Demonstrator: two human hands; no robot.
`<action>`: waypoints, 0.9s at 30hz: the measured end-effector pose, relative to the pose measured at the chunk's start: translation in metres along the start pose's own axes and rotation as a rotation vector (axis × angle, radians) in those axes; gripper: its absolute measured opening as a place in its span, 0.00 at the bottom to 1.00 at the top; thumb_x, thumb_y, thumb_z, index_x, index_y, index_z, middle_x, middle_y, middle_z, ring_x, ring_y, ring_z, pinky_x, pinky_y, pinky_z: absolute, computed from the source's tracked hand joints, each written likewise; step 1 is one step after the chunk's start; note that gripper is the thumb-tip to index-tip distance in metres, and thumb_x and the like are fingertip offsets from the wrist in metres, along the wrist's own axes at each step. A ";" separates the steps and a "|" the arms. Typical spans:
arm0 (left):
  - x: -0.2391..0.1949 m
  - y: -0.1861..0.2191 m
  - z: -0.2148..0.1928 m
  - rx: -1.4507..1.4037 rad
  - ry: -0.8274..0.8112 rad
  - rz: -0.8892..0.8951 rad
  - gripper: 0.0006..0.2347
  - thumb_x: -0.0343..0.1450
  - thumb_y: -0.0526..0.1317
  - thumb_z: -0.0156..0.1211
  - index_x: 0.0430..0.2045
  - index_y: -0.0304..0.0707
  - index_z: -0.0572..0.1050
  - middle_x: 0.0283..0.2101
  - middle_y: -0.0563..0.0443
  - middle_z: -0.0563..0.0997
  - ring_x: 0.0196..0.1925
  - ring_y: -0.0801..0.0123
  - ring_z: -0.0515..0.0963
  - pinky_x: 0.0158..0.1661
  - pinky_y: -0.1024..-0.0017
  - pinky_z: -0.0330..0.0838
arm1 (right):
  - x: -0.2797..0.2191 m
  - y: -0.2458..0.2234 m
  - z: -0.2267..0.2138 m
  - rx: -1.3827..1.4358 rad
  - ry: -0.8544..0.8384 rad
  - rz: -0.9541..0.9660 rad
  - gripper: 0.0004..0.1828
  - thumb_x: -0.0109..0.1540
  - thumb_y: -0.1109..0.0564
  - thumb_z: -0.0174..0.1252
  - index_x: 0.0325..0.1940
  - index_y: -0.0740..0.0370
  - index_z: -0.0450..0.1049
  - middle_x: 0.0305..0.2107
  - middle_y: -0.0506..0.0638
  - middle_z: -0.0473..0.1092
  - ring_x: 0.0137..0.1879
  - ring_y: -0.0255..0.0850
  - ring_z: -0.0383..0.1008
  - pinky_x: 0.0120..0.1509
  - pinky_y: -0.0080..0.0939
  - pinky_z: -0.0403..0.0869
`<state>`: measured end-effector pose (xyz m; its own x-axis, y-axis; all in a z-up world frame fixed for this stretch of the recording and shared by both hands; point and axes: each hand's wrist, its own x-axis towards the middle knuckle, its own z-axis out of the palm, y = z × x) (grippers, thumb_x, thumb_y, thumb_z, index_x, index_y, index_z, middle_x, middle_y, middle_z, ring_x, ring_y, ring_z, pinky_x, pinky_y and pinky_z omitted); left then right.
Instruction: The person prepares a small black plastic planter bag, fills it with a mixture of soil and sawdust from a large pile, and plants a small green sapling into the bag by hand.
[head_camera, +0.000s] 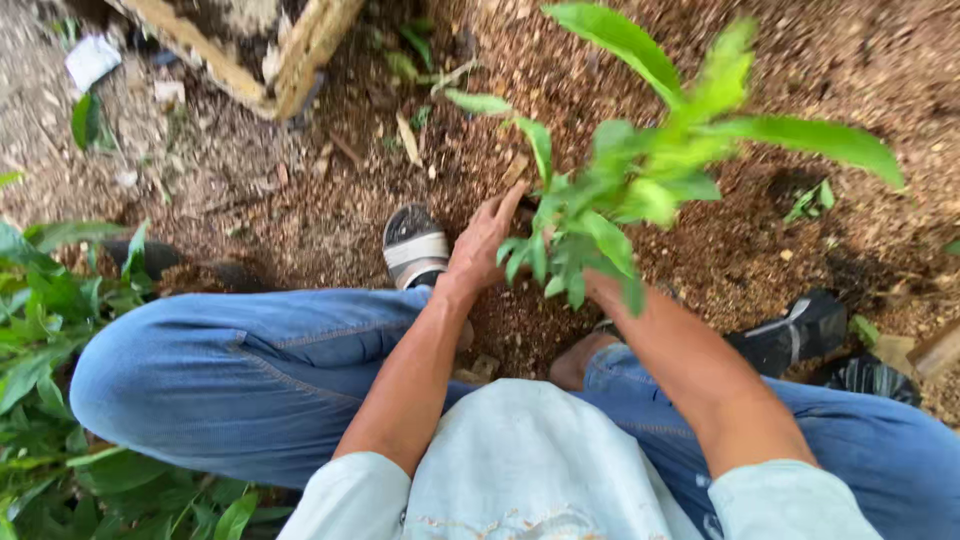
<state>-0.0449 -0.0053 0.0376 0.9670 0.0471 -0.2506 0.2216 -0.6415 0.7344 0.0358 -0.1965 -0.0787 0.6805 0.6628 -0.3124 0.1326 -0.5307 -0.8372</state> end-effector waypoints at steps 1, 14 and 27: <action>0.003 0.007 -0.003 0.004 -0.004 -0.020 0.44 0.58 0.45 0.76 0.69 0.44 0.55 0.64 0.26 0.67 0.65 0.37 0.69 0.60 0.52 0.69 | 0.010 -0.008 -0.006 0.011 0.000 -0.006 0.46 0.53 0.53 0.69 0.74 0.50 0.59 0.63 0.60 0.60 0.63 0.56 0.66 0.62 0.57 0.70; -0.003 -0.026 0.019 -0.001 0.077 -0.107 0.24 0.71 0.49 0.66 0.61 0.44 0.70 0.61 0.37 0.76 0.61 0.45 0.75 0.61 0.58 0.69 | -0.059 -0.069 -0.048 -0.575 -0.128 0.229 0.55 0.47 0.53 0.76 0.75 0.46 0.57 0.68 0.63 0.51 0.66 0.63 0.59 0.63 0.60 0.68; -0.003 -0.010 -0.002 -0.150 0.032 -0.157 0.26 0.65 0.45 0.66 0.59 0.48 0.71 0.55 0.42 0.78 0.55 0.49 0.79 0.55 0.60 0.75 | -0.034 -0.081 -0.073 0.050 -0.034 0.307 0.28 0.53 0.59 0.71 0.58 0.56 0.74 0.44 0.51 0.75 0.50 0.41 0.76 0.57 0.42 0.72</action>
<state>-0.0501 0.0025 0.0317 0.9222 0.1632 -0.3506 0.3835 -0.5031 0.7745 0.0544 -0.2145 0.0327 0.6585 0.4935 -0.5681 -0.1115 -0.6826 -0.7222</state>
